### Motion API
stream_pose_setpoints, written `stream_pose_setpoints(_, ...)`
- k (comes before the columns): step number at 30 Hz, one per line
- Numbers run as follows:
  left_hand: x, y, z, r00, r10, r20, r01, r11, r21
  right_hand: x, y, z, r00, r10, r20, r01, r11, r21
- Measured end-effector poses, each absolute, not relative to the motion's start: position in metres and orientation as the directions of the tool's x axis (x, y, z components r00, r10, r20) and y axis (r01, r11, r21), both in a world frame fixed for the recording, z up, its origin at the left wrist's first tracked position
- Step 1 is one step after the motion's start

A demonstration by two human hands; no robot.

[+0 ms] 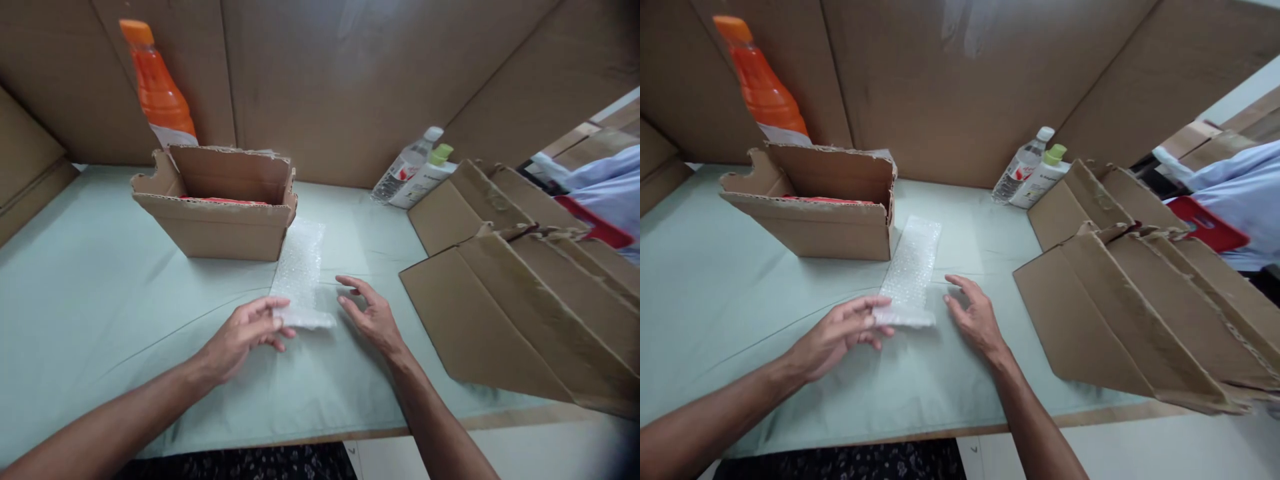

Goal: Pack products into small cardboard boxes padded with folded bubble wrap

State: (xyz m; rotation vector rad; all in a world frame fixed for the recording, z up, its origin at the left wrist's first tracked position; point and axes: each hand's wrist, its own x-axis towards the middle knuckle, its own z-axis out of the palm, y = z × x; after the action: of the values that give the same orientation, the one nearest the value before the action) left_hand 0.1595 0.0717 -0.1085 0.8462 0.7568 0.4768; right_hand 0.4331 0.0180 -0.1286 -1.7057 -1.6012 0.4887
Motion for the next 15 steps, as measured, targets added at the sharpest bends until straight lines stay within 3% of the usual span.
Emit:
stream_pose_setpoints(4,0.187,0.11,-0.111,0.593,0.654,-0.47,-0.134,0.655,0.743,0.42,0.012,-0.125,0.233,0.904,0.357,0.687,0.107,-0.719)
stream_pose_setpoints(7,0.186,0.12,-0.119,0.613,0.639,-0.465,-0.108,0.651,0.751,0.405,0.006,-0.126,0.003,0.9,0.437,0.752,0.286,-0.594)
stream_pose_setpoints(9,0.179,0.117,-0.124,0.623,0.656,-0.426,-0.064,0.586,0.808,0.395,0.006,-0.13,-0.179,0.903,0.391,0.794,0.367,-0.485)
stream_pose_setpoints(11,0.168,0.11,-0.128,0.584,0.738,-0.338,0.041,0.389,0.92,0.387,0.009,-0.136,-0.272,0.911,0.309,0.838,0.382,-0.389)
stream_pose_setpoints(13,0.159,0.103,-0.132,0.549,0.828,-0.115,0.191,0.01,0.982,0.382,0.014,-0.142,-0.291,0.919,0.268,0.869,0.371,-0.329)
stream_pose_setpoints(15,0.151,0.097,-0.136,0.585,0.796,0.152,0.305,-0.39,0.869,0.38,0.019,-0.146,-0.278,0.918,0.282,0.866,0.366,-0.34)
